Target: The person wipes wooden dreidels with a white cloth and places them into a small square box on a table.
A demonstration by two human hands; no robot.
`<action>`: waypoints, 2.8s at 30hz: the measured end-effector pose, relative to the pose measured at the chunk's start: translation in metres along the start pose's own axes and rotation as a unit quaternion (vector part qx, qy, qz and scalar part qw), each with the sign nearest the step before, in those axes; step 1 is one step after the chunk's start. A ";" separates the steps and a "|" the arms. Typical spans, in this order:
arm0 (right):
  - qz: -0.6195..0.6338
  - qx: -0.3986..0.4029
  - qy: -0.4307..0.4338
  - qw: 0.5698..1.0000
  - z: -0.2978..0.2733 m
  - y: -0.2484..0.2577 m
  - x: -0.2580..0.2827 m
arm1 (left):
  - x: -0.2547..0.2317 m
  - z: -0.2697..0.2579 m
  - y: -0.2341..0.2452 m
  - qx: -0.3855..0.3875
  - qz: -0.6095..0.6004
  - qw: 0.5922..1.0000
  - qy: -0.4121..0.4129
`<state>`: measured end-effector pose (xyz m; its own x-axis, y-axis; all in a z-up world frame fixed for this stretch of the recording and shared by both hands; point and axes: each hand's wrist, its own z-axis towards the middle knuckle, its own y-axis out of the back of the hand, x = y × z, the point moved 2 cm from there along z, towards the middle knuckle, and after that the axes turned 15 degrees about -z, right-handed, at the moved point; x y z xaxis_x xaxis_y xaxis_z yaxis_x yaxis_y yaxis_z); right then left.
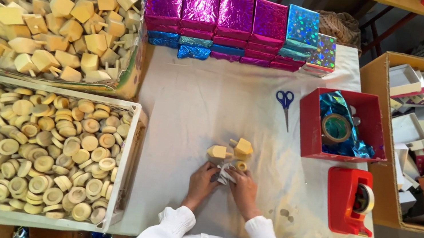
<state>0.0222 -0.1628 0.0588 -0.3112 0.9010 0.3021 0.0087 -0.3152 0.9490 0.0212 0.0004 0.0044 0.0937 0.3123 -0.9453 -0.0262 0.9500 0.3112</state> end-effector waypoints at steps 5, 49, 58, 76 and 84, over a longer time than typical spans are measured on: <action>-0.007 -0.036 -0.007 0.999 -0.023 -0.005 0.005 | -0.002 -0.003 0.000 -0.015 0.026 0.999 -0.028; 0.063 -0.099 -0.071 0.991 -0.004 -0.013 0.002 | -0.011 -0.002 -0.003 -0.032 0.031 0.999 -0.027; 0.096 -0.132 -0.098 0.982 -0.002 -0.023 -0.011 | -0.017 -0.004 -0.007 -0.035 0.045 0.998 -0.014; 0.153 -0.138 -0.148 0.967 -0.005 -0.014 -0.014 | -0.008 -0.008 -0.014 -0.023 0.063 0.998 -0.006; 0.030 -0.054 0.017 0.998 -0.027 -0.007 -0.008 | -0.022 -0.007 -0.009 -0.034 0.064 0.997 -0.031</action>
<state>-0.0013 -0.1760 0.0470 -0.3456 0.8693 0.3533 -0.0736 -0.4004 0.9134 0.0123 -0.0146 0.0213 0.1468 0.4324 -0.8896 -0.1084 0.9010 0.4200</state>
